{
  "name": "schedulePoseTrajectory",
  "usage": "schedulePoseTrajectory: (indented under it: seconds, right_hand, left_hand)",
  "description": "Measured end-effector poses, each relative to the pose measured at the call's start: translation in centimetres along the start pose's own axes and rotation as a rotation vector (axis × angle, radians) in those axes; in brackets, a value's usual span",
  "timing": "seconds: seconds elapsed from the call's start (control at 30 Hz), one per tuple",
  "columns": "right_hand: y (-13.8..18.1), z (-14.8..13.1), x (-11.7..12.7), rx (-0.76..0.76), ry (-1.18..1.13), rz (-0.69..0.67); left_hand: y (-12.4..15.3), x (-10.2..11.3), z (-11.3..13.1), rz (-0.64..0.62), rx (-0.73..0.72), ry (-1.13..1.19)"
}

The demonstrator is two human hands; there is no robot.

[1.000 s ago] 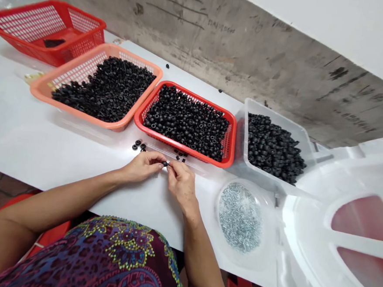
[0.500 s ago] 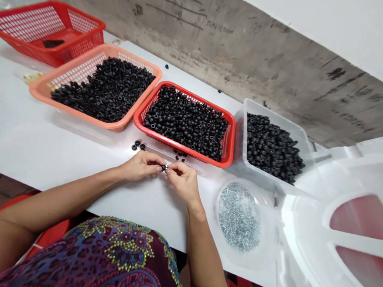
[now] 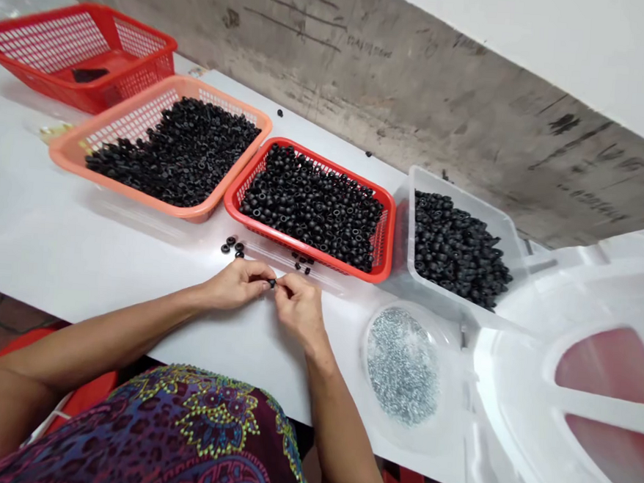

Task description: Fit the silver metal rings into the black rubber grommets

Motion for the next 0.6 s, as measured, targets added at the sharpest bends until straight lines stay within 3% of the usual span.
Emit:
schedulePoseTrajectory:
  seconds: [0.13, 0.23, 0.43, 0.6]
  right_hand:
    - [-0.4, 1.5, 0.6, -0.265, -0.476, -0.194]
    - [-0.6, 2.0, 0.5, -0.319, -0.673, -0.276]
    - [-0.3, 1.9, -0.5, -0.338, -0.828, -0.398]
    - [-0.5, 1.8, -0.6, -0.316, -0.835, -0.356]
  left_hand:
    - [0.3, -0.3, 0.7, -0.081, -0.078, 0.004]
    - [0.5, -0.3, 1.2, -0.069, -0.179, -0.051]
    - [0.5, 0.0, 1.0, 0.023, -0.311, -0.155]
    - [0.2, -0.1, 0.5, 0.068, -0.280, -0.080]
Point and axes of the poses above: each hand's wrist, its own y-axis away from the middle knuckle, its own x-axis out of the back of the hand, z = x × y, the point moved 3 cm from there along -y, towards the middle knuckle, and after that the axes turned 3 degrees about x, right-handed, at the moved point
